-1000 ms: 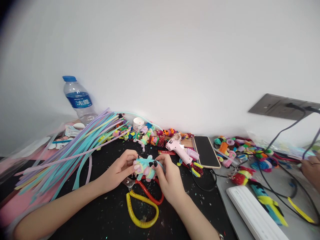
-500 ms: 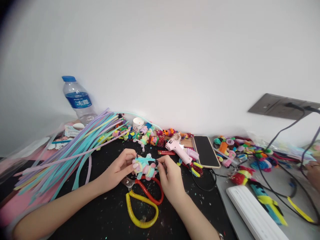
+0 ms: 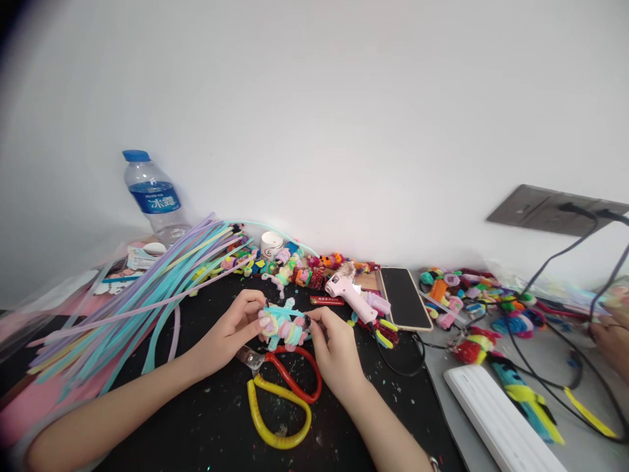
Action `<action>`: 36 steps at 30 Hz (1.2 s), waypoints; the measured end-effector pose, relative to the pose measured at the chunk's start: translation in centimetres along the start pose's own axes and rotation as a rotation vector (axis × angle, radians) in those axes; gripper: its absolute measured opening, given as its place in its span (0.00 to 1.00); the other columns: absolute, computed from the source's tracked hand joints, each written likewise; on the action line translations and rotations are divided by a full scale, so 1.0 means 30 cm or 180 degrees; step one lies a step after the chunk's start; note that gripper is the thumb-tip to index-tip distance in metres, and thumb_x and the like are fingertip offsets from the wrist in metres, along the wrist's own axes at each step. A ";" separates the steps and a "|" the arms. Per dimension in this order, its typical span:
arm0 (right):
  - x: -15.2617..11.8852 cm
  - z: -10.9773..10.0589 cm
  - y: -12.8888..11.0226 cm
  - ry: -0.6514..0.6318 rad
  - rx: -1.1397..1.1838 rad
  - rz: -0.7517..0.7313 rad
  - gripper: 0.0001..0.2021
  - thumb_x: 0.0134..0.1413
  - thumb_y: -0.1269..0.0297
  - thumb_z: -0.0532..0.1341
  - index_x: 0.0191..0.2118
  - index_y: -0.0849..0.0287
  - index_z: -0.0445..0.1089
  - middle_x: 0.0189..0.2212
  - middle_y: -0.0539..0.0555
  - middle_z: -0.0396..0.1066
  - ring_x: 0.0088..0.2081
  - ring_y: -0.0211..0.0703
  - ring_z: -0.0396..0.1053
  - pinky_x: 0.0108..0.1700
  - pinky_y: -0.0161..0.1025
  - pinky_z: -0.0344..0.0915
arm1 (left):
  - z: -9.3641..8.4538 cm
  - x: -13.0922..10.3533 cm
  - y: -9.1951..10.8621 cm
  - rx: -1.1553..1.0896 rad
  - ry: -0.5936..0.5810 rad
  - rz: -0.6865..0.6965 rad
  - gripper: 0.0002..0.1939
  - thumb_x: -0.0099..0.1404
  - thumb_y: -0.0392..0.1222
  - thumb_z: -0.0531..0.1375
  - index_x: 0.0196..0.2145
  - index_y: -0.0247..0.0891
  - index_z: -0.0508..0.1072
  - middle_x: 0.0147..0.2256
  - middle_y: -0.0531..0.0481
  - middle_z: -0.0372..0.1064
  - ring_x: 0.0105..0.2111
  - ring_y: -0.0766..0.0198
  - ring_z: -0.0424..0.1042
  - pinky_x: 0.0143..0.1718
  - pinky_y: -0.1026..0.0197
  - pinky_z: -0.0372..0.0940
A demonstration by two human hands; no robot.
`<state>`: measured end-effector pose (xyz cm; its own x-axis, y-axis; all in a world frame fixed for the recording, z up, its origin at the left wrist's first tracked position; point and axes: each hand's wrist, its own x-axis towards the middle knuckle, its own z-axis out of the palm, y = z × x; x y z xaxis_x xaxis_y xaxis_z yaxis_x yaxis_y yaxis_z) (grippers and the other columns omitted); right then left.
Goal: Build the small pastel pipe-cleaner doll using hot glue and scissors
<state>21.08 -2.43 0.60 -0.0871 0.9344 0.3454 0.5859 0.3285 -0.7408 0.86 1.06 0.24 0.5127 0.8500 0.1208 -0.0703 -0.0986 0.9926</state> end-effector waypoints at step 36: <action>0.010 -0.003 0.012 -0.0305 0.0325 0.0160 0.09 0.56 0.71 0.54 0.37 0.58 0.72 0.31 0.52 0.73 0.30 0.39 0.69 0.32 0.33 0.63 | -0.004 0.009 -0.005 -0.0352 0.0159 -0.0135 0.07 0.65 0.41 0.52 0.40 0.42 0.55 0.31 0.55 0.66 0.28 0.69 0.67 0.31 0.63 0.65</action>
<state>21.34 -2.04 0.50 -0.1392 0.9573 0.2533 0.5068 0.2886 -0.8123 0.90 1.35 0.12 0.4740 0.8773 0.0754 -0.1450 -0.0067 0.9894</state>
